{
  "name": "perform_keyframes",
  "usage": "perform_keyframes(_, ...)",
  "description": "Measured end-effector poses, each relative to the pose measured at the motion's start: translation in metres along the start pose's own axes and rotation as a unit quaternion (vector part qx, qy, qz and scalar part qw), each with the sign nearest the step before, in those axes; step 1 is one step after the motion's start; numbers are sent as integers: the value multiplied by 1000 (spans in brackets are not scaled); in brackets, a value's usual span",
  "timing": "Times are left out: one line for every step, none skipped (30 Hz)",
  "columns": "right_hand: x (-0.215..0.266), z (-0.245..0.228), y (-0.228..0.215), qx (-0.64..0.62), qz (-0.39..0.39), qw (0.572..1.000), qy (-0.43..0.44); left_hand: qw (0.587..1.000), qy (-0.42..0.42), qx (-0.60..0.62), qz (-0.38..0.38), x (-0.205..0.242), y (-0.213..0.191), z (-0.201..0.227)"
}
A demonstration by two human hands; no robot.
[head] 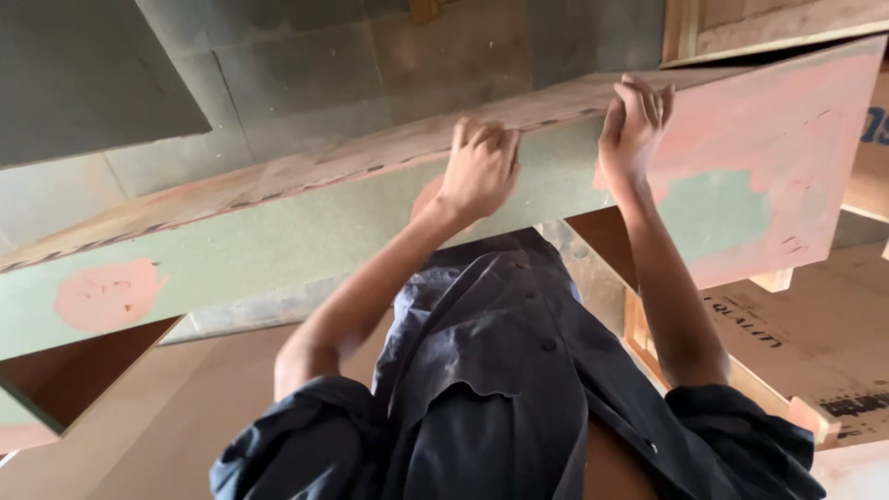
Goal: The person sands a long wooden plank resting on supports using a sanding block. They move the block back and forth along the length of the plank, covering different sections and edges.
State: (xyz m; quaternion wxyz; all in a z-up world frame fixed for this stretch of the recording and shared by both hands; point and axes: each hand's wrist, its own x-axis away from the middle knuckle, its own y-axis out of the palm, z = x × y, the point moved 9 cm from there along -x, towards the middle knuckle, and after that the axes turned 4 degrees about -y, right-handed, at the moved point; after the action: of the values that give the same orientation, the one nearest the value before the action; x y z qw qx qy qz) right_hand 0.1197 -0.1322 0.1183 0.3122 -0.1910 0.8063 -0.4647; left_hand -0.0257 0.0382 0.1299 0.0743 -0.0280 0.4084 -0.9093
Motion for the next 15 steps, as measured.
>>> perform_keyframes(-4,-13,-8,-30,8,999,-20,998,34,27,43,-3,-12,13)
perform_keyframes(-6,-29,-16,-59,15,997,-40,998,30,33,44,-5,-18,17)
perform_keyframes(-5,-51,-17,-114,-10,991,-69,998,23,37,44,-2,-24,18)
perform_keyframes(-2,-75,-18,-168,-35,980,-97,998,16,41,45,1,-31,17)
perform_keyframes(3,-100,-16,-222,-62,965,-121,996,12,69,49,6,-36,16)
perform_keyframes(5,-121,-11,-204,-83,965,-142,994,8,97,53,11,-40,13)
perform_keyframes(6,-138,-8,-184,-104,964,-163,990,6,126,57,14,-41,10)
perform_keyframes(6,-153,-3,-164,-125,961,-184,988,-4,137,67,16,-42,5)
perform_keyframes(3,-161,6,-154,-148,960,-181,986,-16,146,77,19,-43,-2)
perform_keyframes(-2,-165,15,-143,-171,958,-178,984,-27,155,87,22,-44,-10)
perform_keyframes(-9,-168,26,-133,-192,956,-176,985,-28,142,91,25,-46,-18)
perform_keyframes(-17,-173,29,-99,-173,956,-216,987,-29,129,95,30,-50,-27)
perform_keyframes(-22,-174,30,-64,-154,953,-253,988,-29,118,98,36,-52,-34)
perform_keyframes(-26,-172,30,-29,-134,947,-290,990,-38,66,115,45,-58,-42)
perform_keyframes(-32,-156,31,-37,-162,950,-263,990,-48,17,133,53,-62,-49)
